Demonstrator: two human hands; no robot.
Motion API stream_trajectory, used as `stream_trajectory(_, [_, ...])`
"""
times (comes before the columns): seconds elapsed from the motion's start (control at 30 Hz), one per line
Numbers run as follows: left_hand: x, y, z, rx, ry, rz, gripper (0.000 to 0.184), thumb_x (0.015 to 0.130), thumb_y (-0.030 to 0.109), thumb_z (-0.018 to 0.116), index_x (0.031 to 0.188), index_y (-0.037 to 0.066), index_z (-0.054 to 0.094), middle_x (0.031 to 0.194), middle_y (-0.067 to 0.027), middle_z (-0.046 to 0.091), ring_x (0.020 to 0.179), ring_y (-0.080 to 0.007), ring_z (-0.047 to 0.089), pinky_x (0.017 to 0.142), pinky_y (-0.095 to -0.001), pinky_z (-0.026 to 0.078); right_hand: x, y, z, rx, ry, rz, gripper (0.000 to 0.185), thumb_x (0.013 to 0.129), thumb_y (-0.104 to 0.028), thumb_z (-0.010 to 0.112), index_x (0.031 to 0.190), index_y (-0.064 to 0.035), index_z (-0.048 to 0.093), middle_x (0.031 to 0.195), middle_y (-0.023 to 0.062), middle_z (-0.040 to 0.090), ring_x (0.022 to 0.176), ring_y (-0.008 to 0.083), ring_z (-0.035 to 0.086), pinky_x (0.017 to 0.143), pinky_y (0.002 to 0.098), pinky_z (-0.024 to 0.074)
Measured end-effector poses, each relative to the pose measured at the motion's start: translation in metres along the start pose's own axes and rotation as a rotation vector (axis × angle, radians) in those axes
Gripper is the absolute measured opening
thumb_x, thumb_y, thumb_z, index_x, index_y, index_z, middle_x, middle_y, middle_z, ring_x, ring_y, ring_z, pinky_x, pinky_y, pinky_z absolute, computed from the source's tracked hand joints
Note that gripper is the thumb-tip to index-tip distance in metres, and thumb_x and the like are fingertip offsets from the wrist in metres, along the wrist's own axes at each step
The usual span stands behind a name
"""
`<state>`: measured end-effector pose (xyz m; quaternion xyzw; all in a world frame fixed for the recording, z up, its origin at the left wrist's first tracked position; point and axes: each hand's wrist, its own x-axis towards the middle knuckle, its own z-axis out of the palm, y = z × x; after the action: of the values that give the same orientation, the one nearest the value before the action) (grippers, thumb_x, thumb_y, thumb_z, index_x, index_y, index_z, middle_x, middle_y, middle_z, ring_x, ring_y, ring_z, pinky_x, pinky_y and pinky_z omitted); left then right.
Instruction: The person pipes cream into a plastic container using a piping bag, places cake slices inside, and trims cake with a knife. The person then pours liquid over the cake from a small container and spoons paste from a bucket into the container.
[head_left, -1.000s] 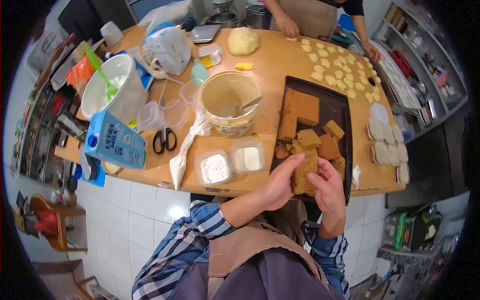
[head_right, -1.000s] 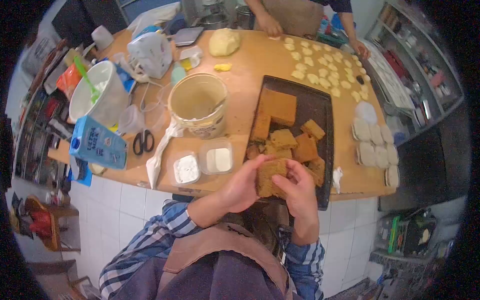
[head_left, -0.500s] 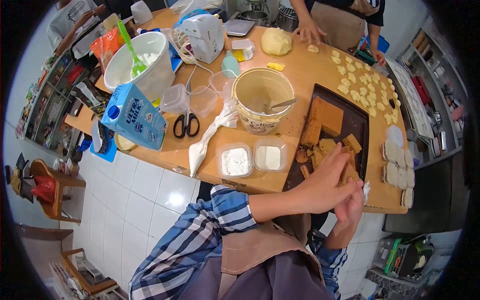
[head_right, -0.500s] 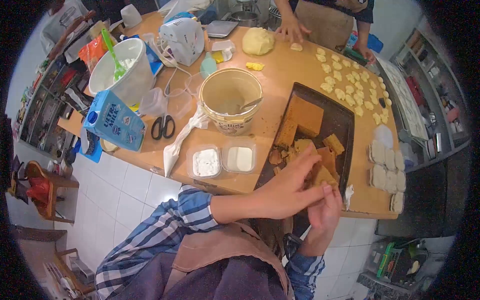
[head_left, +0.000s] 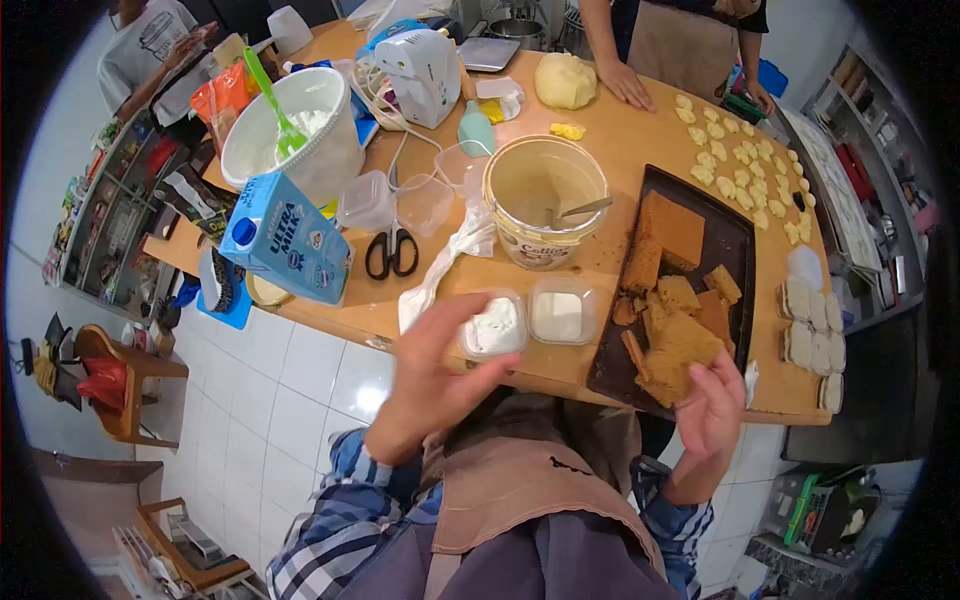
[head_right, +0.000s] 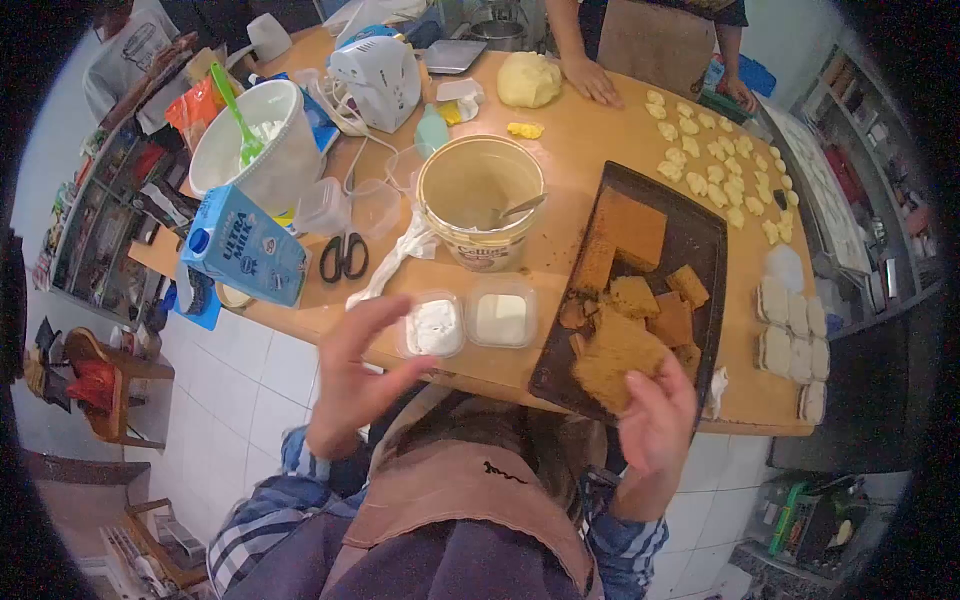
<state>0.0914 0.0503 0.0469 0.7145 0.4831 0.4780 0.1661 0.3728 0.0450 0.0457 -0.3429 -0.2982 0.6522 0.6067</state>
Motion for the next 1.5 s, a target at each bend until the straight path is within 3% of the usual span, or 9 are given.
stream_trajectory(0.07, [-0.016,-0.023,-0.017,-0.036,0.048,-0.152,0.058,0.058,0.013,0.080,0.108,-0.002,0.053,0.103,-0.0153,0.057,0.092,-0.0254,0.057,0.077,-0.0315,0.047,0.010,0.020,0.019,-0.059,-0.057,0.042,0.041,0.078,0.004,0.048,0.118,0.0071,0.043,0.114,0.0151,0.053,0.105,0.0226,0.052,0.091,0.0333,0.0409])
stream_trajectory(0.17, [-0.024,-0.030,-0.032,-0.029,0.031,-0.157,0.062,0.056,0.014,0.081,0.109,-0.001,0.053,0.106,-0.0147,0.055,0.095,-0.0246,0.056,0.077,-0.0310,0.046,0.028,0.044,0.049,-0.115,-0.142,0.174,0.042,0.077,0.006,0.051,0.118,0.0057,0.044,0.109,0.0136,0.056,0.100,0.0194,0.054,0.086,0.0303,0.0435])
stream_trajectory(0.33, [-0.027,-0.040,-0.029,0.031,-0.086,-0.138,0.074,0.053,0.021,0.082,0.116,0.001,0.049,0.112,-0.0177,0.051,0.103,-0.0323,0.050,0.086,-0.0379,0.042,0.052,0.075,0.087,-0.241,-0.263,0.284,0.041,0.078,0.006,0.054,0.118,0.0052,0.044,0.102,0.0127,0.058,0.093,0.0161,0.056,0.081,0.0279,0.0460])
stream_trajectory(0.43, [-0.021,-0.042,-0.025,0.118,-0.140,-0.117,0.078,0.053,0.019,0.083,0.118,0.000,0.046,0.116,-0.0152,0.051,0.106,-0.0284,0.050,0.087,-0.0361,0.042,0.059,0.086,0.097,-0.329,-0.256,0.311,0.043,0.078,0.006,0.054,0.119,0.0050,0.042,0.100,0.0129,0.059,0.090,0.0161,0.057,0.078,0.0269,0.0471])
stream_trajectory(0.73, [-0.019,-0.054,-0.017,-0.084,-0.177,-0.215,0.096,0.053,0.015,0.082,0.132,0.002,0.029,0.123,-0.0153,0.046,0.113,-0.0295,0.044,0.094,-0.0373,0.038,0.072,0.103,0.103,-0.547,-0.295,0.291,0.049,0.077,0.005,0.054,0.122,0.0064,0.036,0.095,0.0156,0.059,0.084,0.0171,0.058,0.072,0.0261,0.0470])
stream_trajectory(1.03, [-0.015,-0.060,-0.015,-0.105,-0.205,-0.226,0.099,0.053,0.016,0.081,0.134,0.003,0.025,0.121,-0.0143,0.049,0.113,-0.0298,0.043,0.095,-0.0368,0.035,0.075,0.105,0.109,-0.667,-0.322,0.324,0.052,0.076,0.008,0.053,0.125,0.0036,0.035,0.100,0.0148,0.058,0.090,0.0168,0.057,0.077,0.0257,0.0461])
stream_trajectory(1.5, [-0.012,-0.062,-0.013,-0.113,-0.211,-0.215,0.097,0.055,0.014,0.080,0.134,0.001,0.024,0.115,-0.0143,0.051,0.108,-0.0297,0.047,0.094,-0.0367,0.035,0.074,0.107,0.114,-0.794,-0.397,0.272,0.056,0.078,0.005,0.052,0.129,0.0050,0.028,0.099,0.0157,0.056,0.091,0.0162,0.055,0.077,0.0259,0.0445])
